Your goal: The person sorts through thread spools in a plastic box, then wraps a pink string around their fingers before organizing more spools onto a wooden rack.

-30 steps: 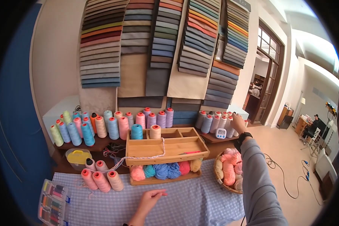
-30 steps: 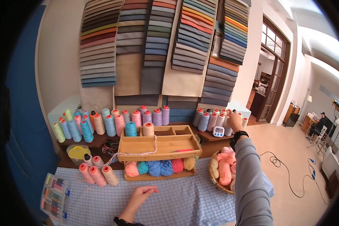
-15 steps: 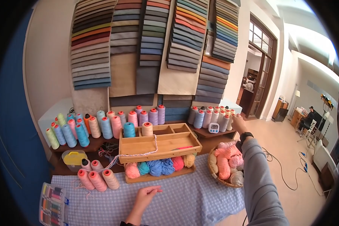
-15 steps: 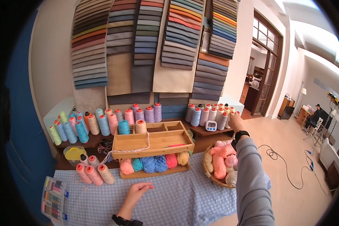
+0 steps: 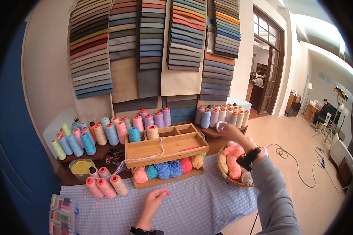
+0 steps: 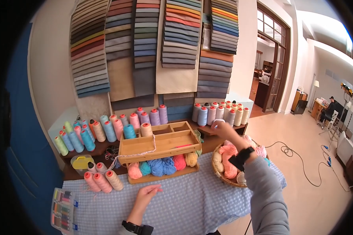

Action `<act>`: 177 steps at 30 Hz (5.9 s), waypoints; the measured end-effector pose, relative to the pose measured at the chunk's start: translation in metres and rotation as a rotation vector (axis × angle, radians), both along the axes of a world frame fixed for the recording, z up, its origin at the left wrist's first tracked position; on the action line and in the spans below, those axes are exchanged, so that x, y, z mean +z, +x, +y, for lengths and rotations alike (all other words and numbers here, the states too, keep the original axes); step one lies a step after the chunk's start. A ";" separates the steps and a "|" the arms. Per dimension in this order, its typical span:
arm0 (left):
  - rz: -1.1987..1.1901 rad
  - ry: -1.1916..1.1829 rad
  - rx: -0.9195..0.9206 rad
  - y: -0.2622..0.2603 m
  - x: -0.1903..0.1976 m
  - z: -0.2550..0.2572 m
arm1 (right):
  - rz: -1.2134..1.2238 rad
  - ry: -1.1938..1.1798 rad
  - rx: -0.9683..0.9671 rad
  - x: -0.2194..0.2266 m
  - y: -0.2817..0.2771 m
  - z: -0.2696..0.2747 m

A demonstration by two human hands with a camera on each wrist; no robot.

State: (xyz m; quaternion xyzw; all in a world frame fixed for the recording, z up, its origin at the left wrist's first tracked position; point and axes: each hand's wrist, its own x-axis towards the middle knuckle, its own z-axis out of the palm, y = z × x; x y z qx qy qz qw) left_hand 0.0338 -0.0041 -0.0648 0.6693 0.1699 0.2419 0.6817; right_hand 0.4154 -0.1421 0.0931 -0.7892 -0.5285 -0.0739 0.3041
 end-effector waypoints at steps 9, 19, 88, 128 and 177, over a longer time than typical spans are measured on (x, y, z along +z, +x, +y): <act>-0.037 0.041 -0.005 0.002 -0.009 0.006 | 0.325 -0.179 -0.002 -0.005 -0.150 -0.047; -0.014 0.036 0.033 0.000 -0.006 0.007 | 1.024 -0.469 0.760 -0.085 -0.180 0.009; 0.626 1.477 0.340 0.150 0.177 0.134 | 1.883 -0.148 1.039 -0.196 -0.157 0.056; 0.465 1.589 0.273 0.390 0.158 0.081 | 1.903 -0.175 1.014 -0.190 -0.158 0.058; 0.989 1.808 0.470 0.293 0.187 0.171 | 1.927 -0.164 1.053 -0.191 -0.157 0.058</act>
